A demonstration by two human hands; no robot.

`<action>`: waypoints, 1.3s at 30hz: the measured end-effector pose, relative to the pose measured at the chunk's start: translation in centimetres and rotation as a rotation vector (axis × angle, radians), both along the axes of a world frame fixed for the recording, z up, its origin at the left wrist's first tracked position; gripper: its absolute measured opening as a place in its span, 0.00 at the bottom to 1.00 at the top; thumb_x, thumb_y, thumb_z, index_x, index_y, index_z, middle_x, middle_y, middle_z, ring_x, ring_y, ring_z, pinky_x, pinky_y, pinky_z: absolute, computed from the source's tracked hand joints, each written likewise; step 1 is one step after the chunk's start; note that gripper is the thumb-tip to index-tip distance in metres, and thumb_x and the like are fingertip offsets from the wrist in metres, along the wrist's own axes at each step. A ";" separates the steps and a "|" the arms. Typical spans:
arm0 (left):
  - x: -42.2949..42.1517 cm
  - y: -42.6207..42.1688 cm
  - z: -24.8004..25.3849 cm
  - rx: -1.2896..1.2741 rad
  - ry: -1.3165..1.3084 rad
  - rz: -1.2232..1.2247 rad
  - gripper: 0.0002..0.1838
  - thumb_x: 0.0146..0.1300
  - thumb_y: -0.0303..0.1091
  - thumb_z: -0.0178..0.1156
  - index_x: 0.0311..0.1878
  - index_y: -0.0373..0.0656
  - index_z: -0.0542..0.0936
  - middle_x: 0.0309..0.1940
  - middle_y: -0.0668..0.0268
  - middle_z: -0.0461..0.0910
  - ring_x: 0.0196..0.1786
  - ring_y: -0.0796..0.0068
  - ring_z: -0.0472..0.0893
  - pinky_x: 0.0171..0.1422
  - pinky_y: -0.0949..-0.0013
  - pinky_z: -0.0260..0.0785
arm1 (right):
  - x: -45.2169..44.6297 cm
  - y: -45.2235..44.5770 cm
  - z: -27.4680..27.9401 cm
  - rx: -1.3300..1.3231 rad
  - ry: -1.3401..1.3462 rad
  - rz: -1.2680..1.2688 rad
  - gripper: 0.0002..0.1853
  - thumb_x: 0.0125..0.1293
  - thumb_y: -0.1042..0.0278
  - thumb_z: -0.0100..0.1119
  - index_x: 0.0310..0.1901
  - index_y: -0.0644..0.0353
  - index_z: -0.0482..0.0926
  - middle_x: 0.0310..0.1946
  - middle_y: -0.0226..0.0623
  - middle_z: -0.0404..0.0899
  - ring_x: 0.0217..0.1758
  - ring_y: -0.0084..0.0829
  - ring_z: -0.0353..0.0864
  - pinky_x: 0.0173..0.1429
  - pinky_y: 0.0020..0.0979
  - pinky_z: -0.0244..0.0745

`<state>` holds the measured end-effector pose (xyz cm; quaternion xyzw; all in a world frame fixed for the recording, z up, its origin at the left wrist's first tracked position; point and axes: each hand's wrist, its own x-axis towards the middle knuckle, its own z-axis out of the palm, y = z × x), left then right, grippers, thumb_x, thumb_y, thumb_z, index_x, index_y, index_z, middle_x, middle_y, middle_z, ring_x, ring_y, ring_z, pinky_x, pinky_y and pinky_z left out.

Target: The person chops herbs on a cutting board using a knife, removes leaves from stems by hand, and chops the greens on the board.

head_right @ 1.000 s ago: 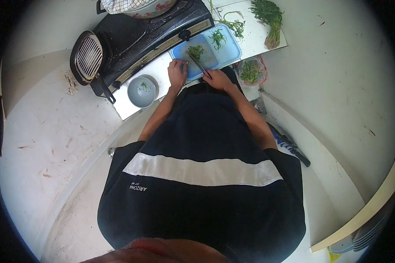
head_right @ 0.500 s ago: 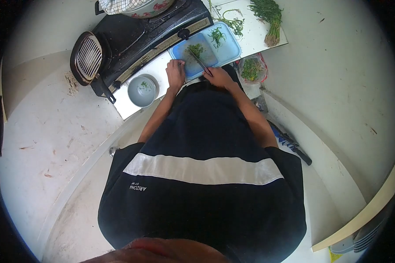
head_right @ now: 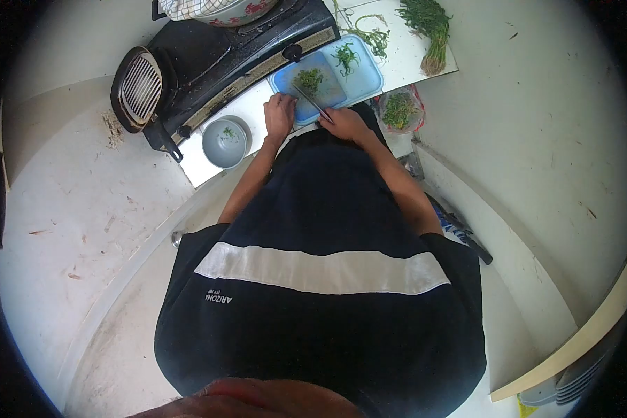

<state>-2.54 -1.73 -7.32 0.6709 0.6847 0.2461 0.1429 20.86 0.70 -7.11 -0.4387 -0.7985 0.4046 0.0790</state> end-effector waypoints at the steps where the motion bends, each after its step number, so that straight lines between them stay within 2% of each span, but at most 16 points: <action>1: 0.1 0.0 0.0 0.000 0.000 -0.001 0.02 0.65 0.29 0.66 0.40 0.45 0.86 0.36 0.63 0.79 0.46 0.57 0.79 0.50 0.53 0.66 | -0.4 -0.1 0.5 0.022 -0.069 0.016 0.21 0.76 0.48 0.56 0.40 0.61 0.80 0.23 0.52 0.81 0.31 0.58 0.84 0.39 0.54 0.78; 6: 0.4 -0.1 -0.2 0.031 -0.183 0.129 0.03 0.58 0.25 0.71 0.35 0.42 0.86 0.34 0.59 0.80 0.42 0.52 0.80 0.46 0.51 0.72 | -1.9 -0.4 0.9 0.074 -0.114 0.055 0.21 0.76 0.47 0.55 0.41 0.61 0.80 0.23 0.53 0.82 0.29 0.58 0.85 0.38 0.56 0.80; 10: 0.3 0.1 -0.2 0.019 -0.155 0.139 0.04 0.62 0.29 0.71 0.36 0.40 0.87 0.33 0.58 0.82 0.41 0.52 0.81 0.48 0.53 0.73 | -2.4 -0.9 0.4 0.121 -0.134 0.049 0.21 0.76 0.47 0.55 0.41 0.62 0.80 0.22 0.52 0.82 0.27 0.56 0.85 0.36 0.55 0.81; 12: 0.4 0.2 0.0 0.031 -0.211 0.146 0.03 0.57 0.24 0.71 0.34 0.40 0.86 0.31 0.58 0.82 0.39 0.51 0.82 0.46 0.52 0.74 | -2.5 -1.1 0.3 0.131 -0.132 0.044 0.22 0.76 0.47 0.55 0.41 0.62 0.80 0.22 0.52 0.82 0.27 0.56 0.85 0.36 0.55 0.82; 15: 0.7 0.2 0.2 0.049 -0.303 0.185 0.03 0.57 0.23 0.70 0.34 0.39 0.86 0.29 0.58 0.83 0.38 0.52 0.82 0.46 0.52 0.74 | -2.6 -1.3 0.0 0.136 -0.151 0.043 0.21 0.76 0.48 0.54 0.42 0.62 0.80 0.22 0.51 0.82 0.27 0.56 0.85 0.35 0.55 0.82; 19: 0.2 -0.1 -0.1 0.067 -0.245 0.104 0.02 0.58 0.25 0.70 0.36 0.40 0.87 0.31 0.60 0.83 0.40 0.53 0.82 0.46 0.52 0.73 | -2.8 -1.6 0.5 0.133 -0.220 0.064 0.21 0.77 0.49 0.52 0.45 0.64 0.78 0.23 0.51 0.84 0.29 0.55 0.87 0.36 0.54 0.83; 21: 0.0 -0.4 -0.4 0.120 -0.106 0.056 0.03 0.60 0.27 0.69 0.37 0.43 0.87 0.35 0.63 0.83 0.43 0.57 0.81 0.48 0.53 0.71 | -3.1 -1.6 0.6 0.137 -0.242 0.063 0.21 0.78 0.50 0.51 0.46 0.65 0.78 0.24 0.51 0.84 0.29 0.55 0.87 0.36 0.54 0.83; 27: -0.8 -0.9 -1.5 0.057 0.043 -0.045 0.05 0.62 0.32 0.69 0.41 0.48 0.88 0.43 0.70 0.83 0.47 0.62 0.79 0.50 0.56 0.67 | -4.0 -1.3 0.3 0.172 -0.274 0.058 0.21 0.78 0.51 0.50 0.47 0.66 0.77 0.25 0.52 0.85 0.30 0.55 0.88 0.38 0.54 0.83; 32: -0.7 -1.4 -0.5 0.071 0.068 -0.065 0.05 0.61 0.31 0.70 0.41 0.48 0.89 0.44 0.69 0.83 0.47 0.62 0.80 0.50 0.56 0.67 | -3.3 -1.5 0.5 0.145 -0.262 0.063 0.22 0.78 0.51 0.51 0.48 0.66 0.78 0.25 0.51 0.85 0.29 0.55 0.87 0.37 0.54 0.83; 34: -0.5 -1.5 -0.4 0.090 0.072 -0.067 0.05 0.61 0.30 0.70 0.40 0.47 0.89 0.44 0.68 0.83 0.47 0.62 0.80 0.50 0.56 0.68 | -2.5 -1.9 1.2 0.138 -0.286 0.068 0.21 0.75 0.51 0.53 0.44 0.65 0.79 0.27 0.50 0.86 0.32 0.52 0.89 0.39 0.55 0.83; 37: -0.4 -1.3 -0.3 0.065 -0.019 0.006 0.05 0.62 0.30 0.70 0.41 0.45 0.90 0.42 0.66 0.85 0.46 0.60 0.81 0.51 0.55 0.70 | -1.6 -2.3 1.7 0.149 -0.298 0.037 0.21 0.75 0.50 0.53 0.45 0.64 0.80 0.27 0.51 0.86 0.31 0.53 0.88 0.39 0.54 0.83; 39: -0.4 -0.8 -0.1 0.087 -0.151 0.074 0.04 0.59 0.29 0.71 0.37 0.43 0.90 0.38 0.65 0.86 0.40 0.61 0.82 0.47 0.57 0.73 | -1.3 -1.9 1.7 0.126 -0.303 0.043 0.21 0.75 0.50 0.53 0.45 0.64 0.80 0.28 0.51 0.86 0.31 0.54 0.88 0.39 0.54 0.83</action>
